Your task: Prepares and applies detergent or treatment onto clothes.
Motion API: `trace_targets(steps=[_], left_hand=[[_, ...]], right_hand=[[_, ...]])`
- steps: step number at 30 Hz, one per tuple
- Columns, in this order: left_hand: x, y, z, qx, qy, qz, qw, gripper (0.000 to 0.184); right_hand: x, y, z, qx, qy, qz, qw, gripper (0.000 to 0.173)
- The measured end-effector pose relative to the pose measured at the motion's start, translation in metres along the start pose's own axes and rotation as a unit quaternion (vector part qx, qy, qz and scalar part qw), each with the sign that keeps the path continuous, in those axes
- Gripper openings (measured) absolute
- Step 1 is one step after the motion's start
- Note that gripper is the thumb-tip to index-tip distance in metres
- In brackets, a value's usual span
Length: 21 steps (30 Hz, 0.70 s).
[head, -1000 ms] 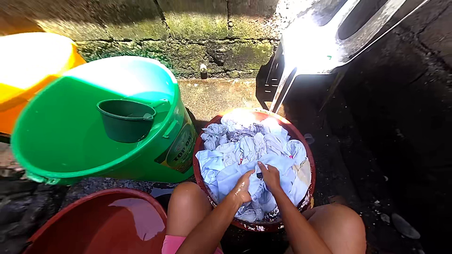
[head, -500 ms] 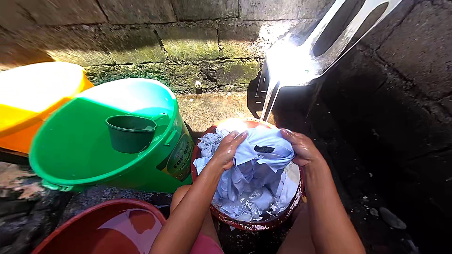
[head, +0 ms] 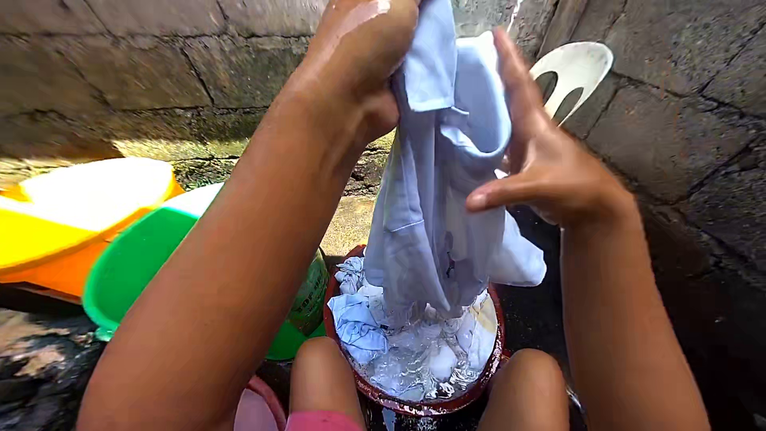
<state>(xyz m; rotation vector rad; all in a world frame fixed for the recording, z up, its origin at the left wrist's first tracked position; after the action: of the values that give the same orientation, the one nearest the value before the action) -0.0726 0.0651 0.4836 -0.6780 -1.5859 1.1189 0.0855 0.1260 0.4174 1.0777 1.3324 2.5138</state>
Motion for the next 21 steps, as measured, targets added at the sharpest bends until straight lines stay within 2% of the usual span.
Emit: trace_targets(steps=[1,2,4,5,8,10,11,13,15,17,18,19,21], left_hand=[[-0.003,0.002,0.001,-0.002,-0.005,0.018,1.0,0.012],[-0.008,0.008,0.004,-0.004,-0.004,0.044,0.999,0.013],[-0.018,0.033,0.01,0.008,0.016,0.104,0.994,0.022],[-0.022,0.051,0.014,0.021,0.039,0.134,0.99,0.024],[-0.026,0.118,0.034,0.039,0.018,0.219,0.975,0.027],[-0.018,0.175,0.048,0.059,-0.039,0.261,0.963,0.034],[-0.015,0.206,0.055,0.092,-0.066,0.274,0.955,0.039],[-0.019,0.262,0.07,0.212,-0.071,0.289,0.931,0.051],[-0.038,0.305,0.077,0.334,-0.017,0.297,0.894,0.066],[-0.075,0.35,0.075,0.428,0.082,0.305,0.847,0.083],[-0.101,0.374,0.069,0.461,0.131,0.321,0.817,0.091],[-0.129,0.4,0.063,0.492,0.172,0.341,0.783,0.099],[-0.18,0.439,0.047,0.529,0.246,0.385,0.715,0.112]], right_hand=[[-0.015,-0.019,-0.012,-0.046,-0.004,-0.049,0.998,0.12],[-0.03,-0.04,-0.021,-0.069,-0.022,-0.102,0.992,0.097],[-0.06,-0.075,-0.026,-0.038,-0.052,-0.192,0.979,0.043],[-0.073,-0.087,-0.023,-0.012,-0.047,-0.208,0.977,0.031],[-0.095,-0.123,-0.008,0.006,-0.047,-0.211,0.976,0.026],[-0.098,-0.155,-0.003,-0.067,-0.106,-0.247,0.961,0.028],[-0.101,-0.176,-0.004,-0.126,-0.138,-0.283,0.941,0.035],[-0.115,-0.22,-0.003,-0.233,-0.17,-0.358,0.888,0.051],[-0.14,-0.251,-0.007,-0.264,-0.175,-0.417,0.852,0.048],[-0.177,-0.286,-0.026,-0.249,-0.13,-0.466,0.839,0.033],[-0.196,-0.305,-0.041,-0.217,-0.08,-0.5,0.835,0.026],[-0.214,-0.323,-0.06,-0.176,-0.015,-0.544,0.821,0.024],[-0.241,-0.336,-0.103,-0.109,0.153,-0.625,0.757,0.034]])
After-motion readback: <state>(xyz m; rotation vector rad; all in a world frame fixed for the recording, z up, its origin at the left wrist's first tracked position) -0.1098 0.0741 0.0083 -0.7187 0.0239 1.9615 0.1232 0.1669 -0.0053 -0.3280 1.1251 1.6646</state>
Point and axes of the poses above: each hand's wrist, its own x-axis towards the middle knuckle, its own z-axis out of the back of the hand, y = z × x, the point moved 5 cm from there along x, towards the middle knuckle, and after that the axes turned 4 degrees about x, right-handed, at the moved point
